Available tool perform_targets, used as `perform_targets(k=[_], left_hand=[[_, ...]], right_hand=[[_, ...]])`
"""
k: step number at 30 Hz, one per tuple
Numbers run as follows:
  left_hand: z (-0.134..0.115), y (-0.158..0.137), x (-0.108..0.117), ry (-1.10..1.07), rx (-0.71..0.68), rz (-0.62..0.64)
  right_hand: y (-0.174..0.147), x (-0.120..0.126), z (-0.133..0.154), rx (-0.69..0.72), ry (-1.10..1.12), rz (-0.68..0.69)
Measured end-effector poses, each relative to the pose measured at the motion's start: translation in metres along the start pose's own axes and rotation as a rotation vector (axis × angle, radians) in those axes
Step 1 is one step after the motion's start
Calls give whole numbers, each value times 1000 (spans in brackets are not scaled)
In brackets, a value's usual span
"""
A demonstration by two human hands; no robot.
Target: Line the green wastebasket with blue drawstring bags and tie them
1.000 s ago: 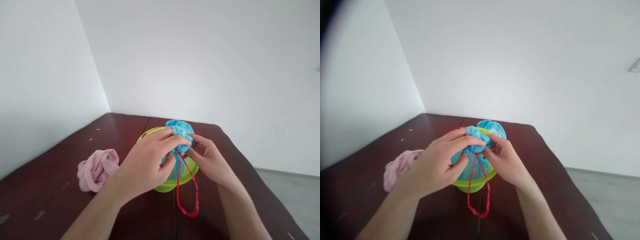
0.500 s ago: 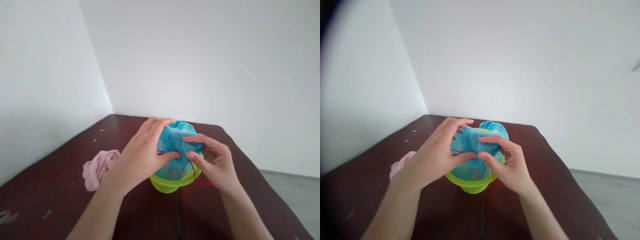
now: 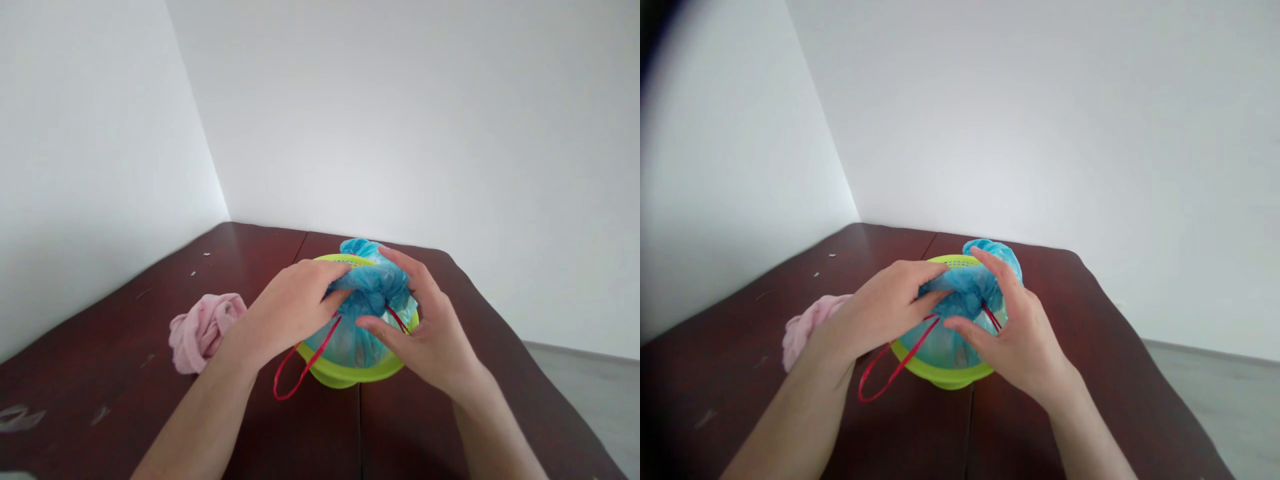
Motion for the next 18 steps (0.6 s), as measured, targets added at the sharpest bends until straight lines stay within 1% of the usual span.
perform_targets(k=[2,4,7,9,11,13,15,18], left_hand=[[-2,2,-1,-75,-2,-12],[-6,3,-3,-87,-19,-22],[-7,3,-7,-52,-41,-44],[-6,1,-7,-65,-45,-68],[-1,-1,-6,-67,-20,-77],[7,-3,-3,-26,48,-50],[17,-4,-1,35,123,-6],[30,-5,4,86,202,52]], right_hand=[[1,-7,-5,-77,-45,69],[2,-14,-10,-154,-31,141],[1,-18,-16,-264,136,221],[2,-13,-21,-353,270,213],[4,-1,-27,-423,369,121],[8,14,-33,-453,449,-37],[11,28,-38,-433,518,-231],[10,40,-39,-334,567,-496]])
Point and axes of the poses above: each hand's wrist, its own y-axis towards the middle knuckle, its own x-axis out of the back of the hand, z = x × y, the point moved 4 cm from there along y, towards the middle knuckle, and after that the axes turned 3 degrees about -y, right-handed, at the moved point
